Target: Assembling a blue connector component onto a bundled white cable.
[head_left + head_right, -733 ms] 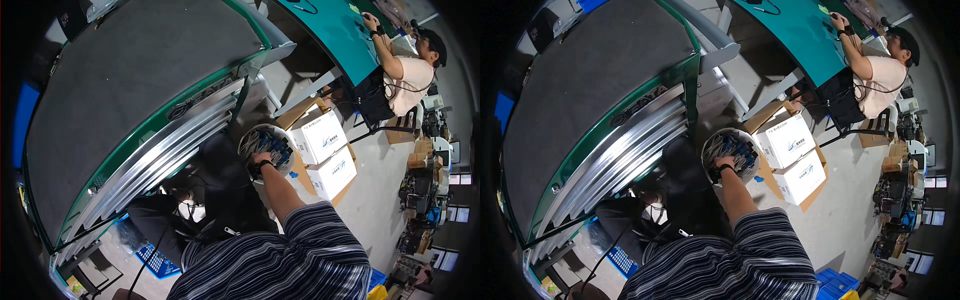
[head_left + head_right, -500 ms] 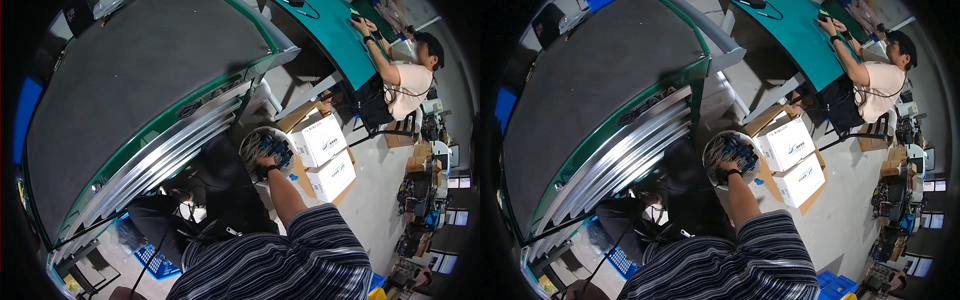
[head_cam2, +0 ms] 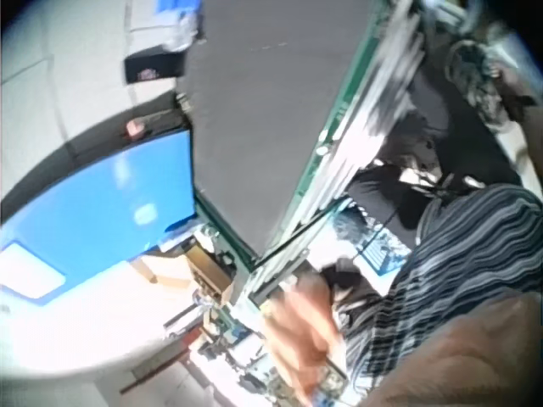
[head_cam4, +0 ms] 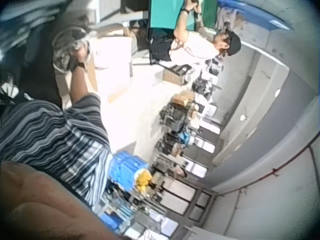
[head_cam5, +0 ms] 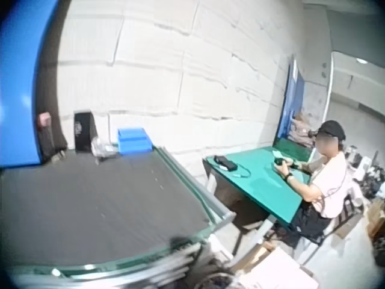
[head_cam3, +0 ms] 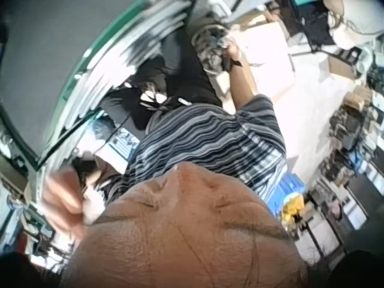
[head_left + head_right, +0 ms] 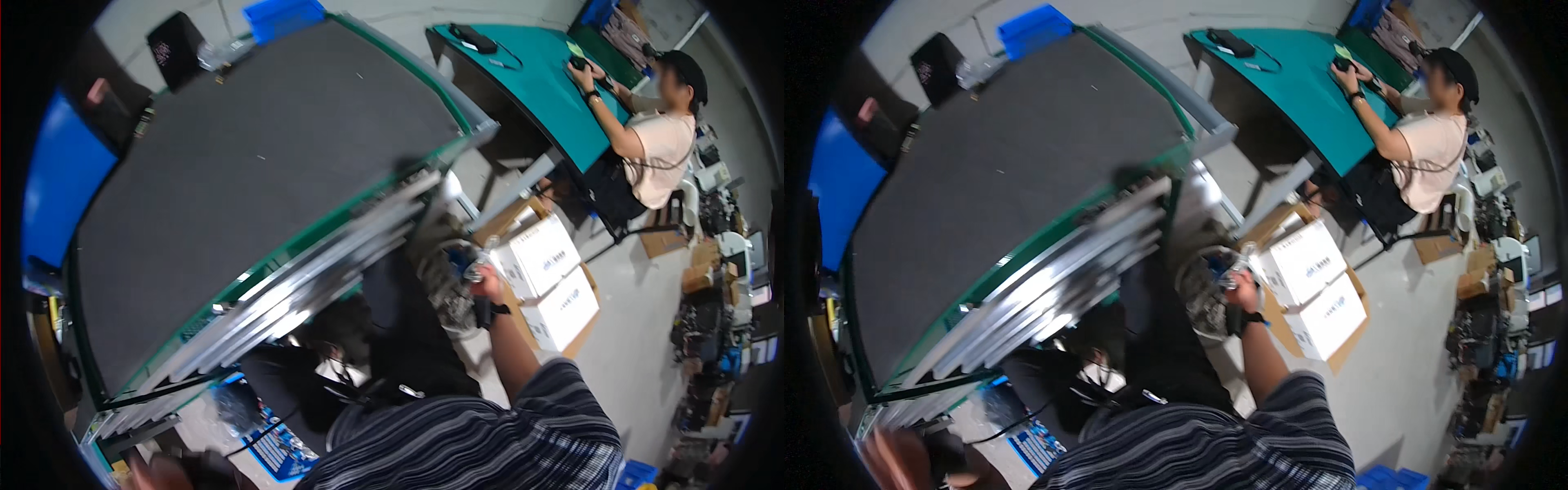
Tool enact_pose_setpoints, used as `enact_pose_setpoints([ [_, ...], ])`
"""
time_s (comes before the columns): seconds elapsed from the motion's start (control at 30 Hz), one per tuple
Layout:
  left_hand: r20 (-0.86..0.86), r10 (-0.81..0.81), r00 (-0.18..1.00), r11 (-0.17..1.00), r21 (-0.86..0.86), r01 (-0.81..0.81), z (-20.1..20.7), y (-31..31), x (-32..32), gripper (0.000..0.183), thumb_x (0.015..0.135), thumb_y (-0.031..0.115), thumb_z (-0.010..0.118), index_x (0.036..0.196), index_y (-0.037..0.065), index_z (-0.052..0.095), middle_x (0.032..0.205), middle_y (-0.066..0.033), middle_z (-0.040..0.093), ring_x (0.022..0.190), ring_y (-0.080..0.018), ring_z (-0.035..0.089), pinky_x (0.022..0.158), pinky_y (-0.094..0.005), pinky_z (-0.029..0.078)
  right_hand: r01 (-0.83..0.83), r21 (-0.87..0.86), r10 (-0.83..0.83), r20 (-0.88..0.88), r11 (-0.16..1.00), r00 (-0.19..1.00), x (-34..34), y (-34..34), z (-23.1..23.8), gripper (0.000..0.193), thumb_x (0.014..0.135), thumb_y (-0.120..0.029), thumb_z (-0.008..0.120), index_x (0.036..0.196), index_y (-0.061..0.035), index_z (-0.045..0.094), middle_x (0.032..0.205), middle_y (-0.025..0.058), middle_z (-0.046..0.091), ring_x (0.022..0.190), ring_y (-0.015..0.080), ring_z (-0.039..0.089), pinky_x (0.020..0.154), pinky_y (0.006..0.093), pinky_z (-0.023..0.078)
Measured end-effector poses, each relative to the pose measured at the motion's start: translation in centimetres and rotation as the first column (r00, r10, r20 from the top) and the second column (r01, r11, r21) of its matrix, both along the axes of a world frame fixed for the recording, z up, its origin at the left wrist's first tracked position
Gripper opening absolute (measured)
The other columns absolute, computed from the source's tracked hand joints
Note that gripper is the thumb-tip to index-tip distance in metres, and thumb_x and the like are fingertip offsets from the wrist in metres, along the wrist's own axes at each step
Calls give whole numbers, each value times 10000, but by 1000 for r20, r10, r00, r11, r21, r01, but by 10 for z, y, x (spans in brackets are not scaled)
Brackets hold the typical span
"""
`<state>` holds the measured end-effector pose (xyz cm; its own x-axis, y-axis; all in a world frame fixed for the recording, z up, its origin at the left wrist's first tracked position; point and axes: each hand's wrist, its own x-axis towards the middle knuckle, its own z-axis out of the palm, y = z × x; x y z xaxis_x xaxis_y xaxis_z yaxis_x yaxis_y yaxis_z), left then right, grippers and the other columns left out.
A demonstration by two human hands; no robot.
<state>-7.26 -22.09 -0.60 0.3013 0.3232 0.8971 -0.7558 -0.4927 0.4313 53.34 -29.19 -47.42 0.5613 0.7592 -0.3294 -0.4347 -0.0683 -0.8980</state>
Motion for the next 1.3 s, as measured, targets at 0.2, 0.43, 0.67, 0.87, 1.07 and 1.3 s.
enact_pose_setpoints([
  [0.2,-472,313,824,702,-470,-536,37,149,84,262,1023,312,451,882,110,540,711,35,439,550,-41,359,514,-194,304,177,320,-249,200,931,948,-49,65,247,407,874,-57,633,1271,-97,549,907,-71,573,729,29,516,580,171,403],
  [0.43,-544,135,828,498,-685,-531,29,251,85,354,994,381,510,804,90,572,638,22,501,614,-104,492,640,-267,418,-503,515,111,613,694,782,-152,102,470,354,886,-112,614,1211,-17,510,952,-17,548,817,38,482,706,195,381],
  [0.67,-403,91,910,594,-712,-375,23,254,59,654,977,609,347,1251,53,555,1078,-114,656,962,-188,646,848,-333,524,-960,129,613,747,248,259,-260,232,538,274,970,-200,596,1156,-3,556,978,-5,573,876,61,511,783,248,450],
  [0.87,-284,259,923,502,-777,-380,32,253,52,582,955,577,461,1299,110,510,1138,-113,645,1018,-199,637,903,-334,507,-971,-162,666,746,176,-4,-324,324,536,257,950,-229,611,1086,-14,578,851,-12,585,794,66,532,718,241,445],
  [1.07,-238,367,899,607,-672,-425,26,257,52,269,989,333,539,1161,129,574,1066,-43,666,1004,-154,630,864,-296,504,-991,-2,831,545,-133,-113,-331,342,515,357,951,-237,595,1224,-28,501,924,45,625,849,105,607,763,248,486],
  [1.3,-390,284,876,670,-573,-472,27,247,65,283,978,278,574,1215,124,552,1100,-26,651,1035,-131,618,882,-291,470,-989,12,918,373,-146,-131,-321,332,499,349,1001,-287,535,1228,-23,556,910,-11,570,765,48,560,683,203,498],
])
